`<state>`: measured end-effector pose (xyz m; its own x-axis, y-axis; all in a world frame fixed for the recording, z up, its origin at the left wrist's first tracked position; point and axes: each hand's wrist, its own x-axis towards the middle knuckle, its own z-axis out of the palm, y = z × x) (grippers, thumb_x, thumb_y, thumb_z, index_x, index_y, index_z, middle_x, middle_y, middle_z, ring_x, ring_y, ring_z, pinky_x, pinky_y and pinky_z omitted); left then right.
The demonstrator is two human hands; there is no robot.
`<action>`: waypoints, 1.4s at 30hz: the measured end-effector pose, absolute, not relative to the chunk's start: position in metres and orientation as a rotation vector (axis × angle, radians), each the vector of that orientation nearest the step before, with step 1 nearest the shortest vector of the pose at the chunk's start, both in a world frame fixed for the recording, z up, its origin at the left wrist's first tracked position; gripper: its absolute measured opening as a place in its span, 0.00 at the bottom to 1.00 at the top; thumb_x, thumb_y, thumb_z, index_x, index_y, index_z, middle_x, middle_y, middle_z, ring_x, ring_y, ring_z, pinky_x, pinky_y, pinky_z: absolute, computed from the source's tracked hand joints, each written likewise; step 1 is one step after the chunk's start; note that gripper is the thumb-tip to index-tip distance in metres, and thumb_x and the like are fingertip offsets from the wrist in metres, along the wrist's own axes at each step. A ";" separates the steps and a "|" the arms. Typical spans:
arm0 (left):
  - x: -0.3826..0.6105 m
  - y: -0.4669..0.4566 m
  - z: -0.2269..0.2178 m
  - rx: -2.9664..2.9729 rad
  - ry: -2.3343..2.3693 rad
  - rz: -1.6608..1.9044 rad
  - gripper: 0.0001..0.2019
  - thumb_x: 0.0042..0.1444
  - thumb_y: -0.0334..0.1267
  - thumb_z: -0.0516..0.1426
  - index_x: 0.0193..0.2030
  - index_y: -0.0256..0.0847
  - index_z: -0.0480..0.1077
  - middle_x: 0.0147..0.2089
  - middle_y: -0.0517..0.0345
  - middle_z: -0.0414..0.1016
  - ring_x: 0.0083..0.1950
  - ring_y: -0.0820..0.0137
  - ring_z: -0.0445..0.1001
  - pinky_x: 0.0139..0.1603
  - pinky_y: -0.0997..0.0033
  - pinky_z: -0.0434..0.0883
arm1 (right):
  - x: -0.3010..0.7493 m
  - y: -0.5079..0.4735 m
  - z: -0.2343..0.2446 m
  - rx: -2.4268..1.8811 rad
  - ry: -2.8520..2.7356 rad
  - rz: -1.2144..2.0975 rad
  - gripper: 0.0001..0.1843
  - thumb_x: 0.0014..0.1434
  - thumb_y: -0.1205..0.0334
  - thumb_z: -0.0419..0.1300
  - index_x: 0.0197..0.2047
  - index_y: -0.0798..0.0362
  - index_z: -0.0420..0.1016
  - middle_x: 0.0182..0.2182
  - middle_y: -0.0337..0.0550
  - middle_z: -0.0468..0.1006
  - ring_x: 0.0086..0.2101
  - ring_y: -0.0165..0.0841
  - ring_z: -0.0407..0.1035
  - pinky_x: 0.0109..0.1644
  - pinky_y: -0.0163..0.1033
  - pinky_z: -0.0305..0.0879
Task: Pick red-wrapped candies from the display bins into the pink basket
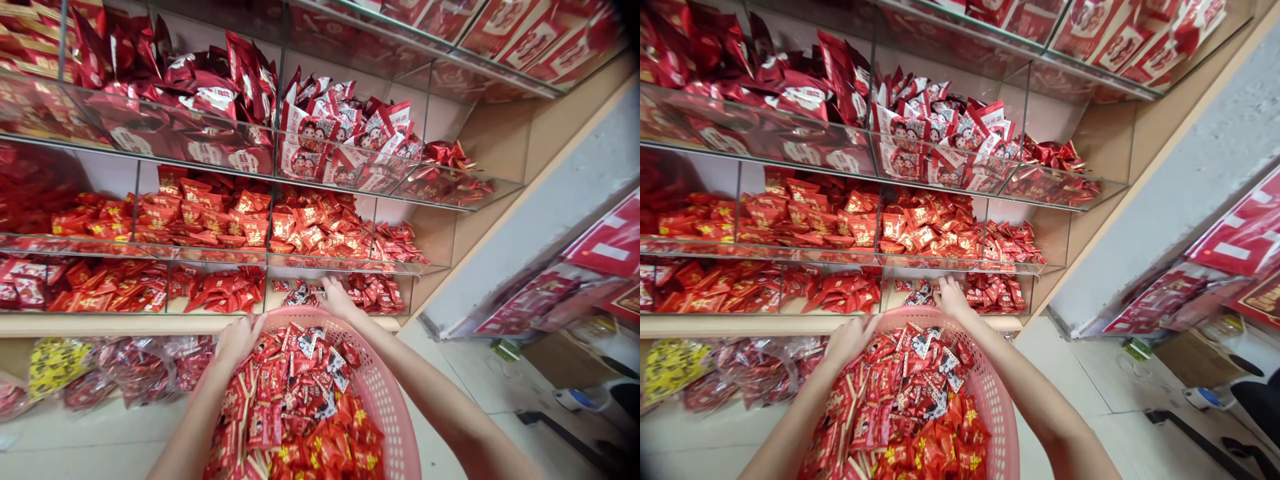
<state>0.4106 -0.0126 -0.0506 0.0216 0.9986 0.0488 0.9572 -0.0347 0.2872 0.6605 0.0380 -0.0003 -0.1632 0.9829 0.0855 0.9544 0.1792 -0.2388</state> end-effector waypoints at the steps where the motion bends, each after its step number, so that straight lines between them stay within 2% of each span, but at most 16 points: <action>1: 0.410 -0.013 -0.051 2.111 2.047 0.360 0.36 0.55 0.61 0.32 0.38 0.38 0.72 0.36 0.43 0.77 0.39 0.57 0.75 0.39 0.64 0.66 | 0.659 0.057 -0.005 -1.940 -2.234 0.231 0.24 0.58 0.61 0.51 0.58 0.55 0.56 0.51 0.54 0.65 0.51 0.39 0.61 0.52 0.41 0.57; 4: 0.410 -0.014 -0.050 2.108 2.029 0.372 0.36 0.56 0.60 0.31 0.36 0.39 0.72 0.35 0.44 0.77 0.38 0.58 0.75 0.38 0.64 0.66 | 0.657 0.096 -0.023 -2.062 -2.254 0.328 0.27 0.56 0.58 0.54 0.58 0.59 0.57 0.49 0.58 0.69 0.49 0.42 0.64 0.48 0.40 0.61; 9: 0.410 -0.015 -0.048 2.099 2.042 0.366 0.35 0.56 0.60 0.31 0.35 0.39 0.72 0.35 0.44 0.77 0.39 0.58 0.75 0.39 0.65 0.65 | 0.655 0.118 -0.042 -2.085 -2.374 0.416 0.34 0.54 0.49 0.56 0.59 0.60 0.58 0.54 0.57 0.65 0.52 0.43 0.62 0.51 0.39 0.59; 13: 0.410 -0.015 -0.048 2.088 2.045 0.366 0.35 0.56 0.59 0.32 0.37 0.39 0.72 0.35 0.44 0.77 0.39 0.58 0.75 0.39 0.66 0.65 | 0.653 0.122 -0.047 -2.114 -2.443 0.481 0.24 0.55 0.53 0.56 0.52 0.58 0.68 0.49 0.56 0.71 0.47 0.41 0.67 0.49 0.38 0.62; 15: 0.410 -0.015 -0.047 2.085 2.036 0.371 0.34 0.56 0.59 0.32 0.37 0.39 0.72 0.35 0.44 0.77 0.39 0.59 0.75 0.39 0.66 0.65 | 0.652 0.123 -0.050 -2.136 -2.443 0.470 0.21 0.57 0.54 0.56 0.50 0.57 0.68 0.49 0.56 0.70 0.46 0.39 0.67 0.49 0.41 0.62; 19: 0.411 -0.015 -0.046 2.081 2.022 0.365 0.34 0.57 0.59 0.32 0.36 0.39 0.71 0.35 0.44 0.77 0.39 0.60 0.75 0.39 0.67 0.65 | 0.650 0.122 -0.053 -2.144 -2.437 0.422 0.19 0.59 0.52 0.53 0.49 0.55 0.67 0.48 0.47 0.69 0.45 0.36 0.66 0.50 0.48 0.62; 22: 0.411 -0.016 -0.045 2.081 2.026 0.355 0.33 0.57 0.58 0.32 0.36 0.38 0.71 0.35 0.44 0.77 0.39 0.60 0.75 0.38 0.67 0.65 | 0.648 0.121 -0.053 -2.148 -2.439 0.394 0.17 0.60 0.53 0.53 0.47 0.55 0.68 0.47 0.46 0.70 0.45 0.35 0.66 0.50 0.48 0.62; 25: 0.411 -0.016 -0.044 2.089 2.033 0.347 0.33 0.57 0.58 0.33 0.37 0.39 0.71 0.35 0.44 0.77 0.39 0.59 0.75 0.38 0.67 0.65 | 0.645 0.121 -0.053 -2.154 -2.432 0.354 0.18 0.59 0.54 0.54 0.49 0.54 0.67 0.49 0.49 0.69 0.47 0.36 0.65 0.51 0.48 0.61; 29: 0.412 -0.015 -0.045 2.085 2.049 0.329 0.32 0.57 0.58 0.33 0.36 0.39 0.71 0.35 0.44 0.77 0.39 0.59 0.75 0.39 0.67 0.65 | 0.640 0.121 -0.056 -2.171 -2.402 0.298 0.25 0.54 0.59 0.58 0.54 0.56 0.63 0.53 0.58 0.65 0.51 0.42 0.62 0.52 0.45 0.59; 33: 0.412 -0.014 -0.045 2.085 2.061 0.319 0.32 0.57 0.58 0.34 0.36 0.39 0.71 0.36 0.45 0.77 0.39 0.59 0.75 0.39 0.67 0.65 | 0.636 0.124 -0.060 -2.204 -2.362 0.265 0.28 0.55 0.62 0.56 0.58 0.58 0.57 0.55 0.63 0.60 0.53 0.44 0.59 0.52 0.48 0.58; 42: 0.411 -0.013 -0.048 2.090 2.060 0.299 0.33 0.57 0.59 0.33 0.37 0.40 0.71 0.36 0.44 0.77 0.40 0.59 0.75 0.41 0.66 0.66 | 0.646 0.125 -0.054 -2.192 -2.285 0.191 0.27 0.50 0.59 0.62 0.52 0.61 0.65 0.52 0.62 0.64 0.52 0.46 0.58 0.51 0.44 0.60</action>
